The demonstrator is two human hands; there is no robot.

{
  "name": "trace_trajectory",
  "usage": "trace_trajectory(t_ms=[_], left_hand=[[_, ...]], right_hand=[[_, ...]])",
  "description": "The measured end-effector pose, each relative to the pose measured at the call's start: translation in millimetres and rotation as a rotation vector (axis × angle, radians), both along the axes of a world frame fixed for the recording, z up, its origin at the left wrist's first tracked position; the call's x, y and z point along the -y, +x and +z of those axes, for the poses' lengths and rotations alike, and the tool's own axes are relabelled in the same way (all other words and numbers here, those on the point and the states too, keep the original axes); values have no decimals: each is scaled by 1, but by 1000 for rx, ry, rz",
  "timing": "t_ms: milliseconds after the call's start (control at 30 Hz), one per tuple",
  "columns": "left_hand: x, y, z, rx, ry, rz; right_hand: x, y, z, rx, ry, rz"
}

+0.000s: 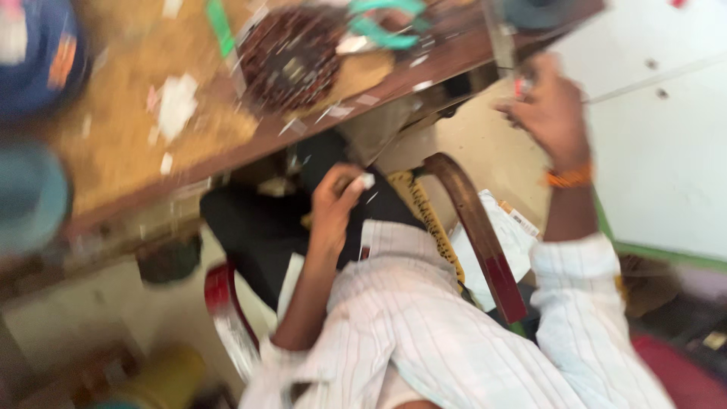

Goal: The person cuts small white insulating sleeves with scissors and inserts them into slots on a circular copper-wound stator. They repeat this process for multiple slots, handling the stator and sleeves one at a time on a cluttered workbench.

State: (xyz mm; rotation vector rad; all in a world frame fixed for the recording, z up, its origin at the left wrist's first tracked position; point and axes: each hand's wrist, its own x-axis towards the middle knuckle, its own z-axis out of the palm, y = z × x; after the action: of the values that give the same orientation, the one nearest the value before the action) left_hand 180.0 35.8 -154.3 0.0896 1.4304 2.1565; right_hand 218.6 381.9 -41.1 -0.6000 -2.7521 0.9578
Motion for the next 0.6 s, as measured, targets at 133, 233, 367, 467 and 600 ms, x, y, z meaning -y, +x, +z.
trace_trajectory(t_ms=[133, 233, 367, 467, 600], left_hand=[[-10, 7, 7, 99, 32, 47], [-13, 17, 14, 66, -13, 83], [-11, 21, 18, -88, -14, 78], [-5, 18, 23, -132, 1, 31], [-4, 6, 28, -86, -11, -16]], right_hand=[[-25, -37, -3, -32, 456, 222], [-32, -64, 8, 204, 463, 281], [-37, -84, 35, 394, 83, 302], [-3, -81, 44, 232, 54, 194], [68, -45, 19, -379, -152, 549]])
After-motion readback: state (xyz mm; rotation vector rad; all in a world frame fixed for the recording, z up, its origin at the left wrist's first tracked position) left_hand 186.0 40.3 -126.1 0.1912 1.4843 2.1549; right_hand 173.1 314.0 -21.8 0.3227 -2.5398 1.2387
